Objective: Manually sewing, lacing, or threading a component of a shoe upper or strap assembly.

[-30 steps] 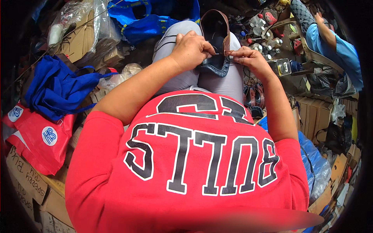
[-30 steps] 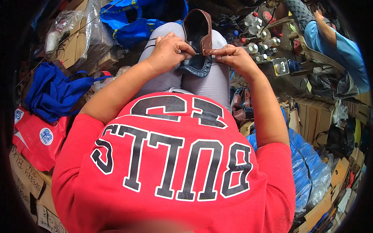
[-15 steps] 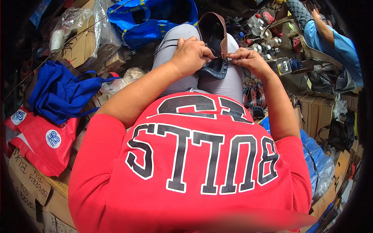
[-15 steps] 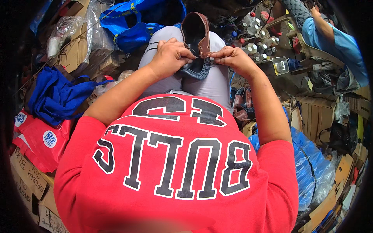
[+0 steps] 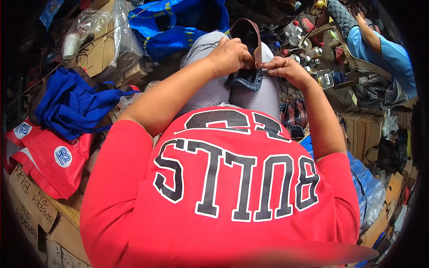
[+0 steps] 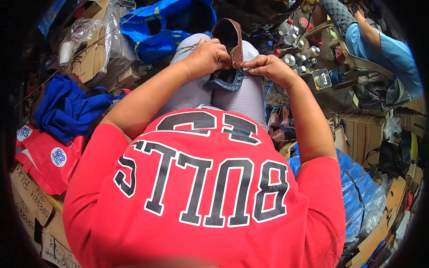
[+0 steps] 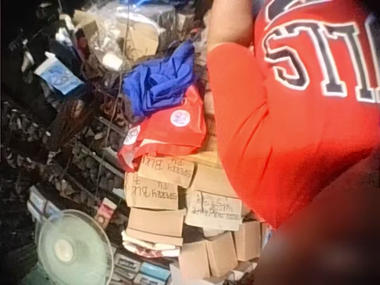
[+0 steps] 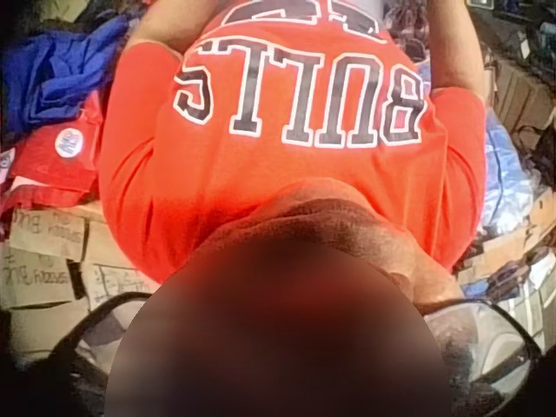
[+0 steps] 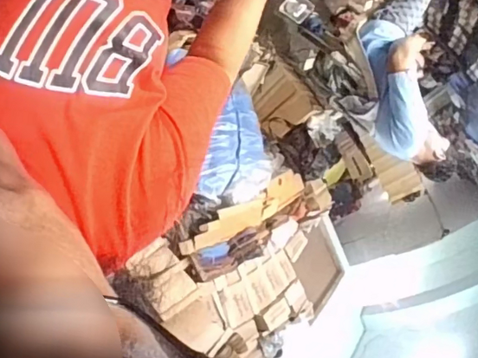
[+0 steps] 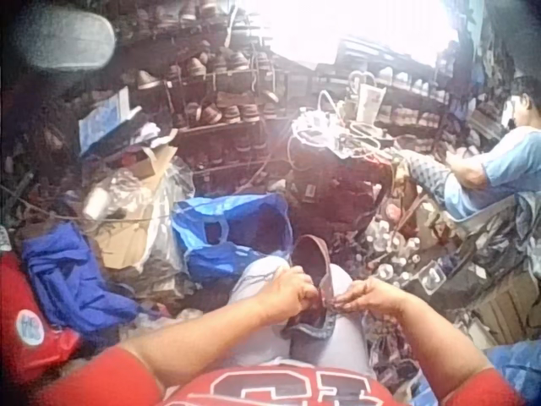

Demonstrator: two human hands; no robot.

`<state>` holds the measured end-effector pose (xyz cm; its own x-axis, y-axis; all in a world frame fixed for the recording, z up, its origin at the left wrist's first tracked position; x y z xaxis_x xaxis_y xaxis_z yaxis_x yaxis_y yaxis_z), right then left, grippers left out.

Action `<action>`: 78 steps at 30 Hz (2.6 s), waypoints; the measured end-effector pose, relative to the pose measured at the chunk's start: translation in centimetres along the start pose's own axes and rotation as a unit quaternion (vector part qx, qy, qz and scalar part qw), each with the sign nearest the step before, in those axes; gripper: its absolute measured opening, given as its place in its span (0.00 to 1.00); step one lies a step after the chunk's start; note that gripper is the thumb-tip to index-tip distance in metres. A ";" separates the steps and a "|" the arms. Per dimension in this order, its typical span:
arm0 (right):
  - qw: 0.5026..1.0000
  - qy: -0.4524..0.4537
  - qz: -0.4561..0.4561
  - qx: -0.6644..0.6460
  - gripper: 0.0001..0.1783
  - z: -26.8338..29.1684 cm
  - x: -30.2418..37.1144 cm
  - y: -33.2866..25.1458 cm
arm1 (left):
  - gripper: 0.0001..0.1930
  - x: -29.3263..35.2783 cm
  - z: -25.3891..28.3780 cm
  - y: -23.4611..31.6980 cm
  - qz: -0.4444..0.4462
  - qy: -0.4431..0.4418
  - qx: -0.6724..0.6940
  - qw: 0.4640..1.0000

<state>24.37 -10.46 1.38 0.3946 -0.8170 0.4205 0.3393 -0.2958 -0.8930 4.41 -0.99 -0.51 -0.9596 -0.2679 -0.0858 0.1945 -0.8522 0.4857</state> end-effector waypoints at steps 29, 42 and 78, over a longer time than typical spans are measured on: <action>0.983 0.078 0.025 0.162 0.15 -1.1 0.8 -2.5 | 0.06 1.8 1.1 -0.2 0.005 0.000 0.004 1.000; 0.939 0.125 0.076 0.311 0.19 -1.7 1.3 -3.7 | 0.08 1.4 0.9 0.0 0.019 -0.015 0.036 0.999; 0.983 0.121 0.134 -0.042 0.15 -1.1 1.4 1.2 | 0.05 1.8 -0.5 1.7 0.066 0.019 0.072 0.995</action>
<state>24.38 -12.48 0.71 0.2416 -0.9622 0.1260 0.1748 -0.0846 -0.9810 3.10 -3.18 -0.29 -0.9189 -0.3919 -0.0452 0.2836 -0.7359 0.6148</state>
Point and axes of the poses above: each hand's wrist, its own x-axis away from the middle knuckle, its own z-axis out of the back of the hand, y = z × x, the point moved 2 cm from there along -x, towards the middle knuckle, and after that the axes turned 13 degrees about -y, right-handed, at the moved point
